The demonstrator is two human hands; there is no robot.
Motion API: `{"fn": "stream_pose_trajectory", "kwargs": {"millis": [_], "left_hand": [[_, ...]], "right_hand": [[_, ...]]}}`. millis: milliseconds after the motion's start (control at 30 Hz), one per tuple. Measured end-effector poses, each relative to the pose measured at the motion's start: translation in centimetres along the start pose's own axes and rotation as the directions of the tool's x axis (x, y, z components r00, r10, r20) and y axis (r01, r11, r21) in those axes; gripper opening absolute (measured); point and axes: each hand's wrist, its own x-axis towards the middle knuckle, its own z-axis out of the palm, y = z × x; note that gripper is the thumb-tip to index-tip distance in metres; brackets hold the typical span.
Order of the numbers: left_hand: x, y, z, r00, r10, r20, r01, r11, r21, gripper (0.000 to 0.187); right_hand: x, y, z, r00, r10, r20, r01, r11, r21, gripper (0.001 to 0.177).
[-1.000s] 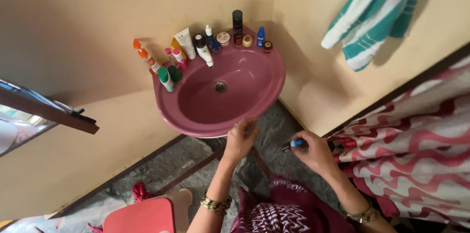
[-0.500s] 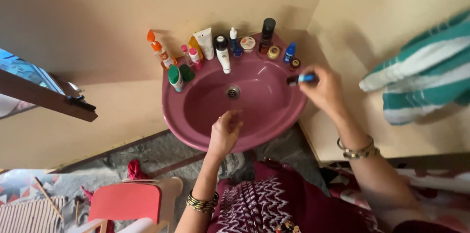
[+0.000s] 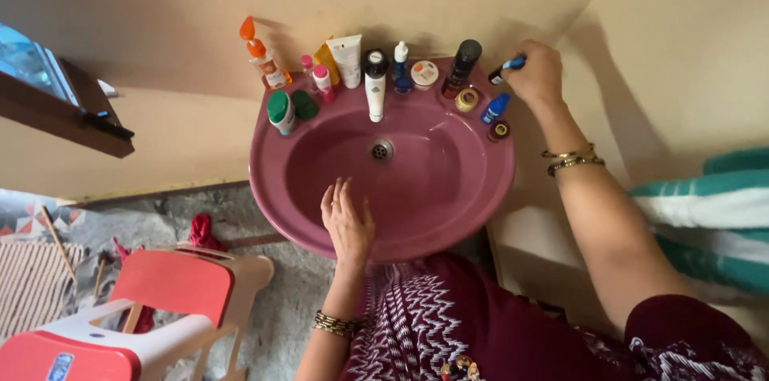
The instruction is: The person repeatedly moves small bottles and containers between a pink sink and a nearby shelf. They pick up items from the sink, walk to the shelf, place them down, and then return to the sink to repeat the process with different items.
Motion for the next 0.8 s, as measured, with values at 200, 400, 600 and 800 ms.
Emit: {"fn": "stream_pose_trajectory", "kwargs": {"millis": [200,400,600,800], "left_hand": [[-1.6,-0.5,1.1,0.996,-0.047,0.08,0.043,0.998,0.054,0.051],[-1.8,-0.4,1.3,0.995,-0.067,0.078,0.062,0.996,0.069,0.043],[-1.8,-0.2,1.2,0.993,-0.071,0.093,0.063,0.994,0.084,0.04],[-1.8,-0.2,1.1,0.989,-0.101,0.11,0.09,0.991,0.102,0.037]], "right_hand": [[2.4,2.3,3.6,0.959,0.024,0.284,-0.003,0.997,-0.074,0.028],[2.5,3.0,5.2,0.891,0.086,0.446,-0.034,0.992,-0.122,0.031],[2.1,1.0,4.2,0.846,0.165,0.508,-0.082,0.98,-0.181,0.029],[2.0,0.4,4.4,0.818,0.19,0.542,-0.135,0.981,-0.14,0.028]]}}
